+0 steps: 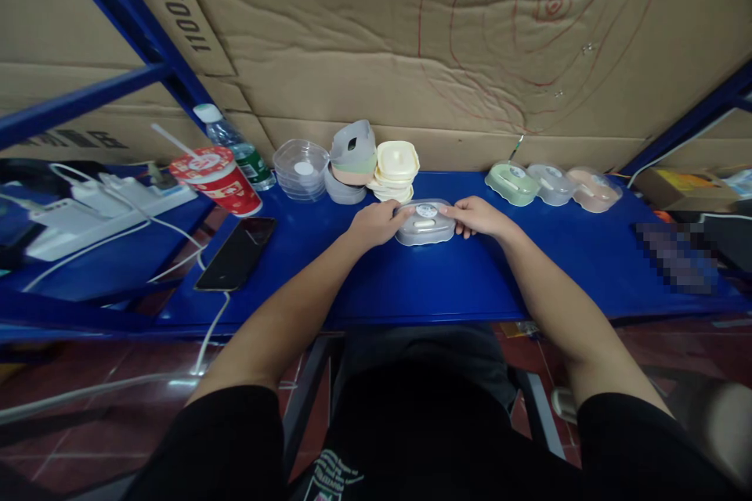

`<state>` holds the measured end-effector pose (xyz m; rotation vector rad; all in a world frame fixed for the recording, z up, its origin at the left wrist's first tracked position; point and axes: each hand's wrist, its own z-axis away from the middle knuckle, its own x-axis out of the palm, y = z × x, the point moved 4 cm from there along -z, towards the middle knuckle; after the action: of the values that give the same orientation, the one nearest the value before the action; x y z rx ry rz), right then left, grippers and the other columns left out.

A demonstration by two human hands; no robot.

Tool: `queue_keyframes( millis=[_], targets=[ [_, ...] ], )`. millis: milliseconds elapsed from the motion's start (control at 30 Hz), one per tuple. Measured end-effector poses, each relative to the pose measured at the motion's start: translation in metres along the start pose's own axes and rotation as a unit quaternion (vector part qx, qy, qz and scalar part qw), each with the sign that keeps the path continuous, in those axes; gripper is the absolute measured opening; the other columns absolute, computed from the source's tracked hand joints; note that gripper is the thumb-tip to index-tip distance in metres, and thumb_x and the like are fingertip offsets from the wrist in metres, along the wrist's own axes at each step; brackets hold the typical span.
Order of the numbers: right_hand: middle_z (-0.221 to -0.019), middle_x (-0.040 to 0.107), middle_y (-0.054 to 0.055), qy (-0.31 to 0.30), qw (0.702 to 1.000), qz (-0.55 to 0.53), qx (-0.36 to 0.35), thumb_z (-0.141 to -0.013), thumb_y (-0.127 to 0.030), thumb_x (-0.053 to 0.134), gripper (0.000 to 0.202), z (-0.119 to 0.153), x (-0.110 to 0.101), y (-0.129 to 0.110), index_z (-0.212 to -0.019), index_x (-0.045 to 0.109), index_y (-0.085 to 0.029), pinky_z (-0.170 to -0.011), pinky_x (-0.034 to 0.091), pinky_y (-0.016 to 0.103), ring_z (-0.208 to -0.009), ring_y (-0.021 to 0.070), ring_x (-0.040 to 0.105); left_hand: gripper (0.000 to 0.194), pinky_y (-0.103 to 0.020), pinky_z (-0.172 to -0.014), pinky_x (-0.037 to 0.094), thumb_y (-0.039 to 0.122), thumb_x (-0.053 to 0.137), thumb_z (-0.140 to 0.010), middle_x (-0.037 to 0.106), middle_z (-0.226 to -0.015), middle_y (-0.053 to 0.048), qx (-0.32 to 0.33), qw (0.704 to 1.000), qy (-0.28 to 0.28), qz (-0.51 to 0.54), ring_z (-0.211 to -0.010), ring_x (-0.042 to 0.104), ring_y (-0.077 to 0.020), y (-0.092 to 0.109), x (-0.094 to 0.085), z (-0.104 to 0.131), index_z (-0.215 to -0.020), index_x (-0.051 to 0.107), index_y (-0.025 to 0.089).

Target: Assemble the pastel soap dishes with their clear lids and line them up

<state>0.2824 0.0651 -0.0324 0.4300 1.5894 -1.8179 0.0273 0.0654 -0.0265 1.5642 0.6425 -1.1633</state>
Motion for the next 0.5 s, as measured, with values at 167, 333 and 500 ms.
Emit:
queue_keyframes(
  millis=[167, 333, 500],
  targets=[
    [-0.103, 0.078, 0.012, 0.194, 0.953, 0.136, -0.188, -0.078, -0.072, 0.083, 0.056, 0.013, -0.014, -0.022, -0.1, 0.074, -0.022, -0.086, 0.055, 0.041, -0.098, 0.0299, 0.072, 0.065, -0.039, -0.091, 0.051, 0.07, 0.031, -0.105, 0.079, -0.115, -0.014, -0.013, 1.0, 0.001, -0.009, -0.113, 0.072, -0.0328, 0.0, 0.001, -0.001, -0.119, 0.071, 0.022],
    [-0.146, 0.067, 0.012, 0.071, 0.929, 0.184, -0.314, -0.082, -0.064, 0.084, 0.062, 0.013, -0.006, -0.025, -0.132, 0.075, -0.03, -0.118, 0.04, 0.056, -0.138, 0.0377, 0.058, 0.073, -0.039, -0.092, 0.051, 0.072, 0.022, -0.106, 0.08, -0.111, -0.012, -0.001, 1.0, -0.019, 0.018, -0.11, 0.073, -0.031, 0.006, -0.001, 0.003, -0.112, 0.074, 0.022],
    [-0.143, 0.068, 0.016, 0.128, 0.936, 0.25, -0.214, -0.087, -0.065, 0.077, 0.063, 0.012, -0.039, -0.003, -0.135, 0.075, -0.025, -0.113, 0.044, 0.056, -0.132, 0.0396, 0.062, 0.076, -0.041, -0.097, 0.051, 0.076, 0.03, -0.103, 0.08, -0.112, -0.012, -0.011, 1.0, -0.024, 0.014, -0.116, 0.072, -0.0336, 0.008, -0.001, 0.005, -0.14, 0.068, 0.021]
  ],
)
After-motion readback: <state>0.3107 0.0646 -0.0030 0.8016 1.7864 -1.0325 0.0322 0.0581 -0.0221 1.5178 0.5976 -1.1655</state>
